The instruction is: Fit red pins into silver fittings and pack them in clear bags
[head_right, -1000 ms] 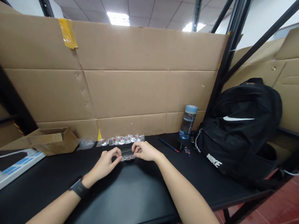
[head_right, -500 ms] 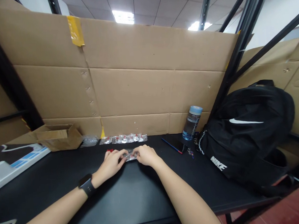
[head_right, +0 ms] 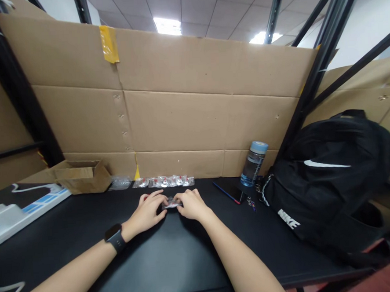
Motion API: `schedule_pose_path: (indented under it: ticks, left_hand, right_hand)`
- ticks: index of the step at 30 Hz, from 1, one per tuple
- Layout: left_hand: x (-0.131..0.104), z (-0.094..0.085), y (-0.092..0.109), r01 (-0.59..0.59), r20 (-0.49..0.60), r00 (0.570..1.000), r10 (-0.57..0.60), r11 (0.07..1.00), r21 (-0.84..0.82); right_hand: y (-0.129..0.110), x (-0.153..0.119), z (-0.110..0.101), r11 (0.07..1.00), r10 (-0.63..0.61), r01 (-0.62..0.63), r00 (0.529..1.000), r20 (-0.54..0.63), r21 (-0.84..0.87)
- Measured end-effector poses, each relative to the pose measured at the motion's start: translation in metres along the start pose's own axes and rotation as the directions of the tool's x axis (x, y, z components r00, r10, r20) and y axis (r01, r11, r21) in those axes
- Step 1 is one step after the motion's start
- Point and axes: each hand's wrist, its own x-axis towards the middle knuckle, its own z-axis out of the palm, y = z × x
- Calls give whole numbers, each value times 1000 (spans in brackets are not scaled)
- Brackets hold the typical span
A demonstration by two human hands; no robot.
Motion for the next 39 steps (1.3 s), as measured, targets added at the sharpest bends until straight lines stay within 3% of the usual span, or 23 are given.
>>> schedule_pose_path:
  ticks: [12, 17, 22, 25, 28, 31, 35, 39]
  left_hand:
    - [7, -13, -1, 289, 1, 956, -293, 942, -169]
    - [7, -16, -2, 257, -22, 962, -272, 931, -258]
    - [9, -13, -9, 208, -16, 972, -234, 892, -401]
    - [10, -11, -18, 199, -6, 973, -229, 860, -471]
    - [11, -14, -34, 232, -19, 962, -272, 853, -468]
    - [17, -23, -62, 320, -52, 921, -387, 825, -466]
    - [32, -40, -100, 559, -117, 778, -617, 766, -319]
    - [47, -44, -117, 664, -151, 710, -688, 725, -185]
  right_hand:
    - [6, 4, -1, 914, 40, -41, 999, 12, 405]
    - [7, 8, 2, 842, 135, -67, 987, -88, 535]
    - [8, 10, 3, 746, 149, -32, 982, -120, 665]
    - [5, 11, 6, 742, 158, -40, 981, -116, 670]
    - [-2, 12, 6, 795, 177, -82, 979, -100, 600]
    - [-7, 11, 2, 868, 185, -110, 976, -111, 485]
    - [3, 10, -8, 917, 215, -147, 965, -151, 371]
    - [24, 10, -12, 940, 258, -202, 949, -183, 276]
